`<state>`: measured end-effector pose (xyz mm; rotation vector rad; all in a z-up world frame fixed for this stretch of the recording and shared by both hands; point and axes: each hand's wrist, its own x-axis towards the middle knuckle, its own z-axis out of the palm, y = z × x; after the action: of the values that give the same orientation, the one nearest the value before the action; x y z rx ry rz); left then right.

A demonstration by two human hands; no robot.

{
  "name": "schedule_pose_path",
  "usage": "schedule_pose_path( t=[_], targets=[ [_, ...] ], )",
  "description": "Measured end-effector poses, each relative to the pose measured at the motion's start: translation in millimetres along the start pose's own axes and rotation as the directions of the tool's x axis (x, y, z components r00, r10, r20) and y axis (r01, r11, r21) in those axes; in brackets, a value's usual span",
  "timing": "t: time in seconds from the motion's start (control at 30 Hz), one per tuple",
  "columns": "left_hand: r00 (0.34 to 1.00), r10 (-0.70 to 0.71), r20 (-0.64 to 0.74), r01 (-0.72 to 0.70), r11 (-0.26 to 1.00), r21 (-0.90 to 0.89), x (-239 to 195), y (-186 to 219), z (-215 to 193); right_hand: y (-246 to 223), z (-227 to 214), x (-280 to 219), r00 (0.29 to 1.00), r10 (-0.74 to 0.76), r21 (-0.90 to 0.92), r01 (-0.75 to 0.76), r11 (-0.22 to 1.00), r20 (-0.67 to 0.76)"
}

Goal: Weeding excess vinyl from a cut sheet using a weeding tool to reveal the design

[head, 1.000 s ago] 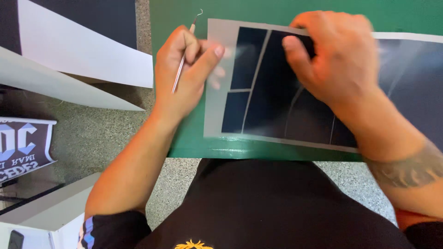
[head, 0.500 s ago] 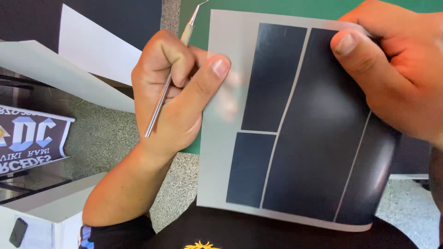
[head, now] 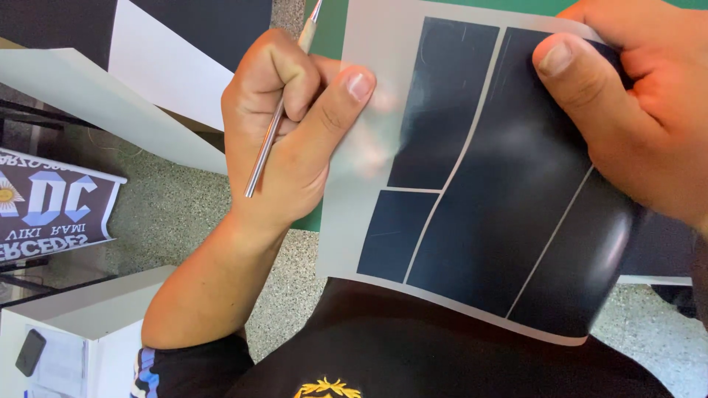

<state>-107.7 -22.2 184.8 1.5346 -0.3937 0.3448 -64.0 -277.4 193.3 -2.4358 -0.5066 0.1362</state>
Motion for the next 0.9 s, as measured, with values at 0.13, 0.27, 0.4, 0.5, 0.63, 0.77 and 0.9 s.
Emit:
schedule_pose_path(
  t=[0.13,0.27,0.4,0.5,0.63,0.77,0.9],
  targets=[
    [1.0,-0.02,0.011,0.02,1.0,-0.008,2,-1,0,-2,-1,0,0.999,0.034,-0.022,-0.034,0.999,0.006],
    [0.999,-0.032,0.008,0.032,0.998,-0.049,2,-3,3,1,0,2,1.0,0.021,-0.068,-0.02,0.997,0.009],
    [0.995,-0.091,-0.031,0.089,0.994,-0.058,2,-8,2,9,3,5,1.0,-0.023,-0.064,0.023,0.998,0.0],
    [0.983,-0.173,-0.062,0.166,0.98,-0.108,2,-18,-1,13,4,7,0.997,-0.07,-0.047,0.071,0.996,0.007],
    [0.967,-0.251,-0.042,0.237,0.949,-0.209,5,-25,-4,17,4,12,0.999,-0.036,-0.181,0.039,0.983,0.017],
    [0.959,-0.281,-0.048,0.26,0.93,-0.258,6,-31,-3,24,6,17,0.997,-0.06,-0.227,0.067,0.972,0.04],
    [0.963,-0.261,-0.061,0.241,0.943,-0.229,7,-38,-6,31,13,22,0.992,-0.127,-0.253,0.124,0.959,0.004]
  ],
)
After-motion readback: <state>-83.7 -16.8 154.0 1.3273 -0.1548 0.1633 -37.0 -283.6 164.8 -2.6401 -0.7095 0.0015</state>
